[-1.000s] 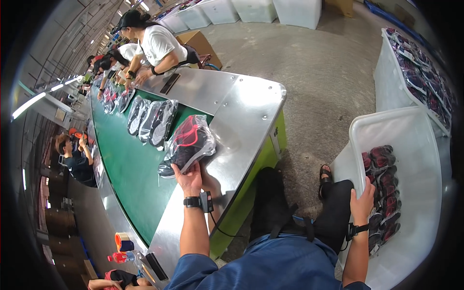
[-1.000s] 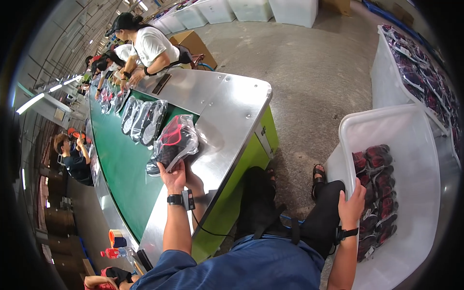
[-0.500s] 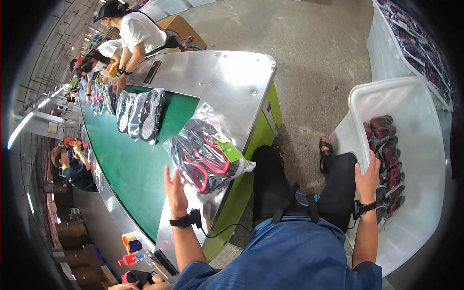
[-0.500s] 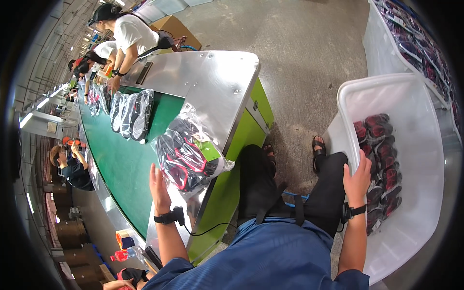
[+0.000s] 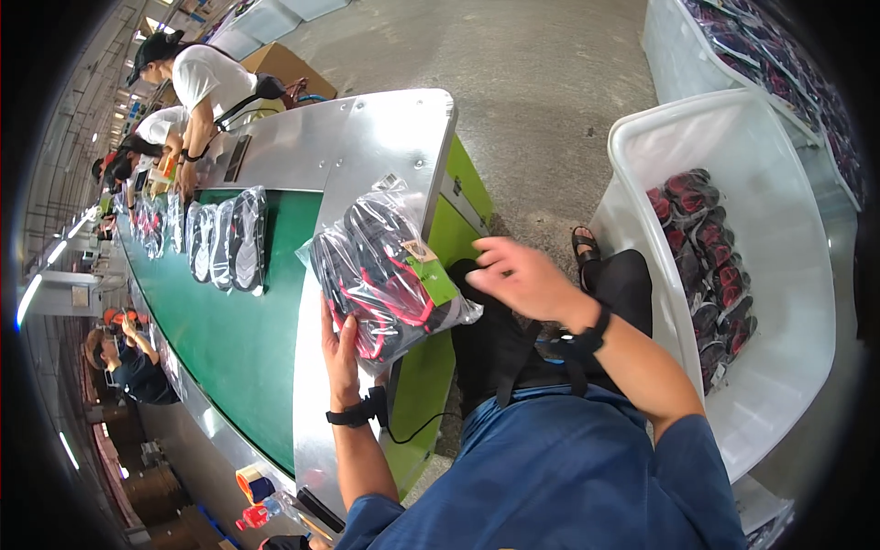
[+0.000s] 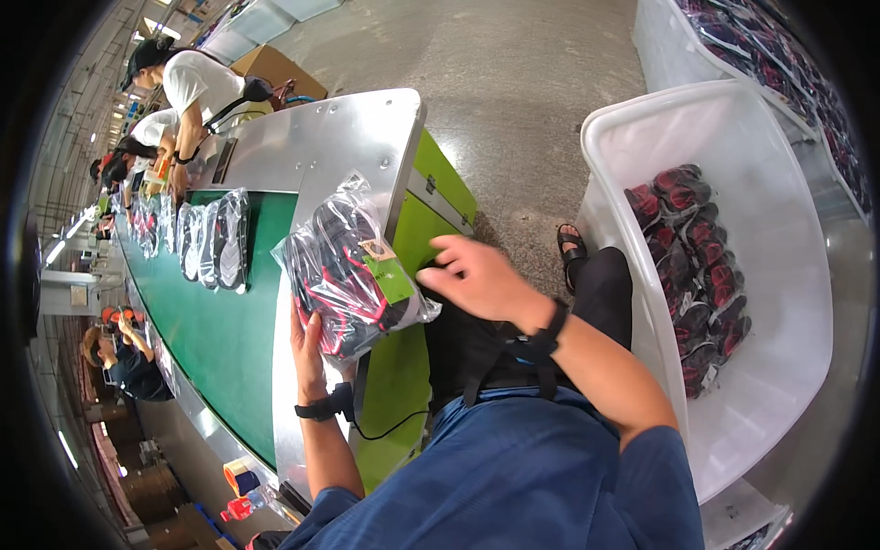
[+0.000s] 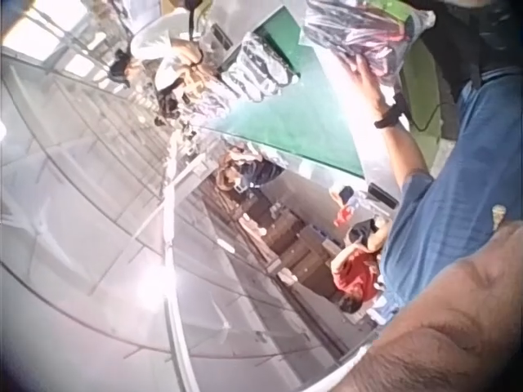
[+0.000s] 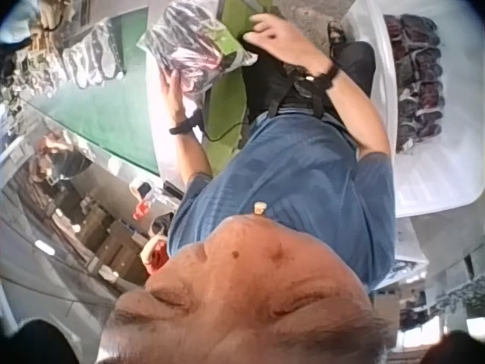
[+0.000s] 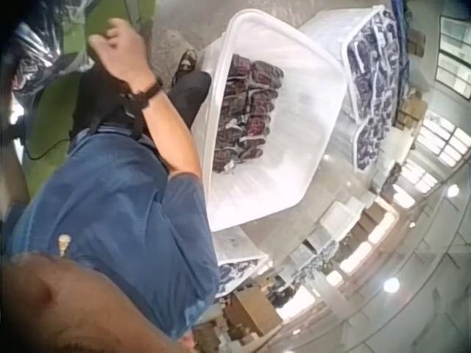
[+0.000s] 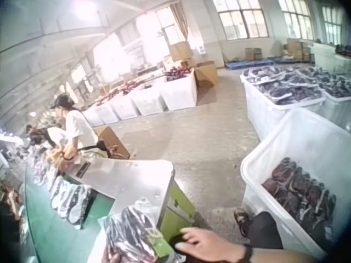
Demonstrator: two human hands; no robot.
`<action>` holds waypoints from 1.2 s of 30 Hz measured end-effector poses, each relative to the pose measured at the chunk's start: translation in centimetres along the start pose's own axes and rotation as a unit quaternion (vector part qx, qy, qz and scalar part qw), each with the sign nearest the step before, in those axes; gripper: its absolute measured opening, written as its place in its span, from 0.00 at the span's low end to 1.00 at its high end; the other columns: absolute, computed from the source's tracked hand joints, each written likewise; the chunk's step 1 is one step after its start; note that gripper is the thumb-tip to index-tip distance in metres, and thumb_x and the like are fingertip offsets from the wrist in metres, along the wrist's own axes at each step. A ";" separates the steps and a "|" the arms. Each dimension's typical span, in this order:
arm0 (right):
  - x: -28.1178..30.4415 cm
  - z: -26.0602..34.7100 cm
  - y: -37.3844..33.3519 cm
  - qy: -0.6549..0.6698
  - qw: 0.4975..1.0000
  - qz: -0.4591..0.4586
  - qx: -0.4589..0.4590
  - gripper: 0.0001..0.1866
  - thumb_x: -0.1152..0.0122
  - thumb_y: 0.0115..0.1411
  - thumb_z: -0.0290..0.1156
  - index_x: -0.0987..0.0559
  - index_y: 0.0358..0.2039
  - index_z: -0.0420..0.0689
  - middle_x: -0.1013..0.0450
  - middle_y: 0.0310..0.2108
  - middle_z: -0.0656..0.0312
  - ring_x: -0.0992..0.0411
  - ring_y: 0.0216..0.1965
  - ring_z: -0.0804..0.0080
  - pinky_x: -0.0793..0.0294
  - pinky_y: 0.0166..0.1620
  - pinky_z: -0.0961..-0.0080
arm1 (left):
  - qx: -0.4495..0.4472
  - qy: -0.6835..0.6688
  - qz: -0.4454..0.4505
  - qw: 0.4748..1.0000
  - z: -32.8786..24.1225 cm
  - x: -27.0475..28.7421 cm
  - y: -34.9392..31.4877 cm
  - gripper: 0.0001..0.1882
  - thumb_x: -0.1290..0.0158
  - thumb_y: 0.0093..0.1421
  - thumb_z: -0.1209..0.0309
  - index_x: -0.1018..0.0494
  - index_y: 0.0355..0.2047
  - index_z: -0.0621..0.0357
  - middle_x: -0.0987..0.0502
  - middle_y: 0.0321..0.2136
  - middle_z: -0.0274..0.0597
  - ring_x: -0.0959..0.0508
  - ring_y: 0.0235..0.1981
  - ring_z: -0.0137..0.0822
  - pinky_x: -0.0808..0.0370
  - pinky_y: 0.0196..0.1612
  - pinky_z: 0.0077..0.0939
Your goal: Sorting packaged shoes from bins and placing them onto a conveyor belt workstation.
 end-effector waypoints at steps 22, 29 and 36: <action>-5.2 1.3 1.3 0.095 0.985 0.115 -0.089 0.19 0.45 0.65 0.32 0.21 0.54 0.37 0.20 0.37 0.66 0.27 0.29 0.85 0.26 0.26 0.83 | -0.043 0.004 0.024 0.999 0.9 0.7 -0.6 0.40 0.48 0.70 0.59 0.53 0.75 0.62 0.48 0.73 0.52 0.46 0.74 0.42 0.50 0.74 0.39; -6.7 0.3 0.8 0.217 0.973 0.072 0.001 0.36 0.32 0.64 0.35 0.38 0.66 0.34 0.29 0.56 0.53 0.29 0.55 0.70 0.28 0.58 0.71 | -0.025 0.001 0.042 0.999 2.6 -0.4 -0.4 0.37 0.50 0.72 0.61 0.51 0.74 0.61 0.45 0.72 0.49 0.42 0.72 0.41 0.44 0.72 0.39; -7.4 -1.5 0.4 0.325 0.940 0.100 -0.018 0.42 0.36 0.66 0.40 0.45 0.72 0.34 0.36 0.66 0.52 0.38 0.66 0.69 0.43 0.69 0.71 | -0.013 0.060 0.044 0.997 2.6 1.0 -1.7 0.35 0.51 0.71 0.63 0.47 0.73 0.64 0.43 0.71 0.49 0.40 0.71 0.42 0.44 0.71 0.38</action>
Point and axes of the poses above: each hand's wrist, its own y-axis towards the middle knuckle, its own x-axis out of the back of the hand, z = x × y, the point moved 3 cm from there along y, towards the middle knuckle
